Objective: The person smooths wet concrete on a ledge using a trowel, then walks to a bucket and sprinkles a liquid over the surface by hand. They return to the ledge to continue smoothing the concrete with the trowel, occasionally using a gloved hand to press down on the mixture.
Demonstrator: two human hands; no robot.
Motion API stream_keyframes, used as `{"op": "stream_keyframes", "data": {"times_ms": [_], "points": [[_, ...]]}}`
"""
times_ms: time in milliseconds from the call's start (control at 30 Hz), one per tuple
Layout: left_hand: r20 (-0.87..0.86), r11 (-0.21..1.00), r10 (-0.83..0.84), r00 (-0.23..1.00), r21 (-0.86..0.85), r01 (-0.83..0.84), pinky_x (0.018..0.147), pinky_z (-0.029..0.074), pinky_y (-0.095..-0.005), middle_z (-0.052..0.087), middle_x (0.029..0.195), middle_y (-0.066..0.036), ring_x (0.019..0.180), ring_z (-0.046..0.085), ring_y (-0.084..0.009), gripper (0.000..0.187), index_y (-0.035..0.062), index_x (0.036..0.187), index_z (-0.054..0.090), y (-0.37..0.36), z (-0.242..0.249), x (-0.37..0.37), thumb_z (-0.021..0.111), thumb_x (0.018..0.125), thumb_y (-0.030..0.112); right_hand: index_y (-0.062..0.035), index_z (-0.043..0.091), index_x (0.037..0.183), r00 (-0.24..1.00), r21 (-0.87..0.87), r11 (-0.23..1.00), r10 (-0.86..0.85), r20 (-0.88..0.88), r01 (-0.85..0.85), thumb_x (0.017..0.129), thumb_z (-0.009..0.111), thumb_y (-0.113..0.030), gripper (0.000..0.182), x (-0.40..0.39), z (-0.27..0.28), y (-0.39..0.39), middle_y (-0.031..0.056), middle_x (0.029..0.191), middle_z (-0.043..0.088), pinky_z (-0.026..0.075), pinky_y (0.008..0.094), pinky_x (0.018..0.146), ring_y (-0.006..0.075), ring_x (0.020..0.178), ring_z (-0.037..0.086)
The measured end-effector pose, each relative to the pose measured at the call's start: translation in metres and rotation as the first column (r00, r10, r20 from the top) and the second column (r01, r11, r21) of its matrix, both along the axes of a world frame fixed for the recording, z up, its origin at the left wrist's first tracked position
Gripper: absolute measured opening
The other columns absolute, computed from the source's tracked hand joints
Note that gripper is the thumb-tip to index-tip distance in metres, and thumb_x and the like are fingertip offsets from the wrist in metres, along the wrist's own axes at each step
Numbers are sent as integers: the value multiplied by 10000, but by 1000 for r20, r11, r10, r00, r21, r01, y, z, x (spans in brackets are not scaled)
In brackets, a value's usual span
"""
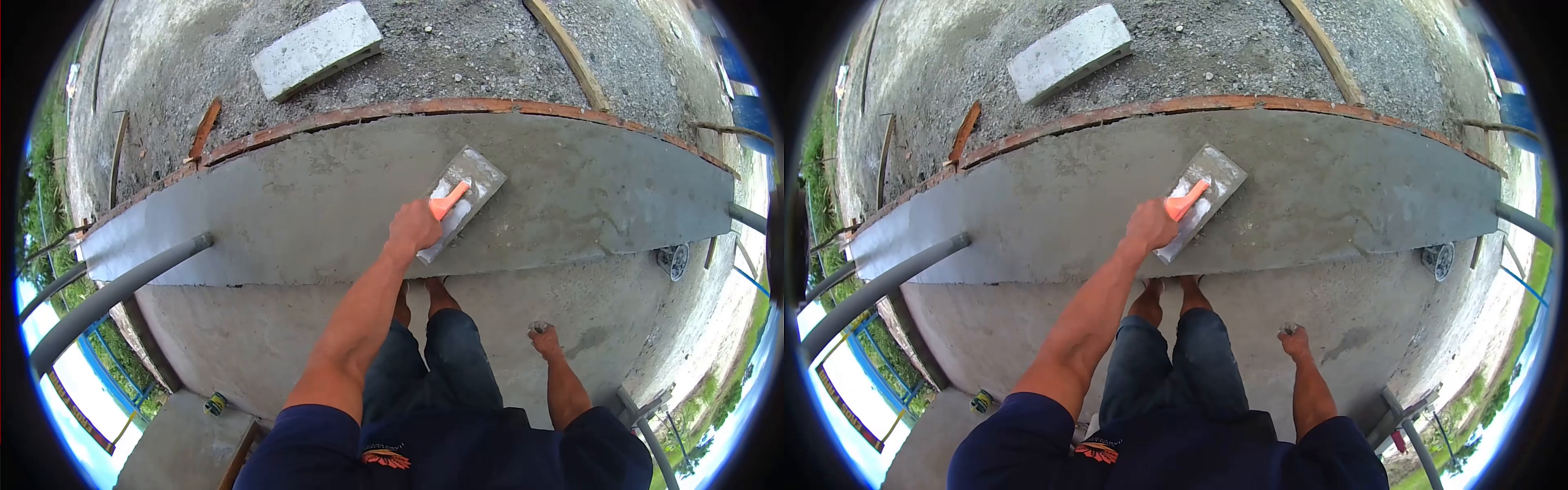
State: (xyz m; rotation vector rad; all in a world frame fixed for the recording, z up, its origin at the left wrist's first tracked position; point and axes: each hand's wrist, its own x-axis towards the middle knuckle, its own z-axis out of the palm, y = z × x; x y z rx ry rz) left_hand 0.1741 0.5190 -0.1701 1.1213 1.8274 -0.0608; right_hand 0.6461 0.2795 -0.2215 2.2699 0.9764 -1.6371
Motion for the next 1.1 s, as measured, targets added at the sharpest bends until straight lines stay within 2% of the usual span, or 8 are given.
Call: {"op": "stream_keyframes", "data": {"times_ms": [133,267,400,500,667,800,933,1100], "points": [[-40,948,159,986,284,-141,792,501,-445,661,904,-224,908,630,-401,247,49,969,656,-53,3,-43,573,746,117,-18,641,978,983,-24,983,-179,35,180,798,637,-76,189,8,18,-3,57,872,625,486,311,620,160,742,577],[21,835,536,844,139,-533,663,508,-386,654,718,-184,687,645,-295,274,-9,964,654,-97,-8,-76,551,714,40,-16,632,1009,944,-40,945,-322,78,326,804,632,-76,214,12,18,-13,60,906,627,494,312,639,168,771,584],[-53,943,226,973,263,-205,707,512,-430,661,800,-238,796,653,-406,230,-14,931,641,-72,-29,38,575,733,84,-24,635,1014,911,-80,908,-407,70,412,807,634,-77,213,6,15,-43,53,912,626,492,303,640,160,780,582],[134,997,-48,990,-59,56,870,477,-488,634,1046,-244,1017,587,-425,305,37,1073,589,-29,-6,147,545,791,147,-32,637,1012,940,-76,937,-342,13,342,807,641,-83,211,5,17,-61,40,894,625,487,293,637,150,772,579],[309,986,-163,937,74,147,859,486,-463,650,979,-252,971,610,-426,398,16,1129,563,-19,26,175,619,778,197,-51,637,1004,902,-1,902,-431,27,431,803,640,-96,206,13,46,-49,19,842,618,476,282,619,131,726,568],[149,929,-314,938,252,271,736,483,-456,655,878,-190,875,603,-412,294,69,995,583,-9,72,39,658,804,279,-36,634,1006,873,30,876,-483,67,482,784,632,-83,227,18,47,-35,20,805,609,441,264,574,119,664,545],[-198,803,-394,898,401,441,660,462,-463,618,794,-143,799,583,-393,114,81,809,550,-11,92,-161,617,748,151,-53,616,1017,920,-62,918,-392,12,392,812,617,-115,215,5,15,-21,15,843,593,464,281,598,131,735,569],[-442,795,-445,779,205,570,634,459,-470,618,771,-146,767,583,-398,90,88,791,534,-31,94,-383,582,755,155,-58,622,990,926,-15,926,-377,21,377,823,609,-128,181,-78,3,5,15,819,593,459,266,582,121,708,567]]}}
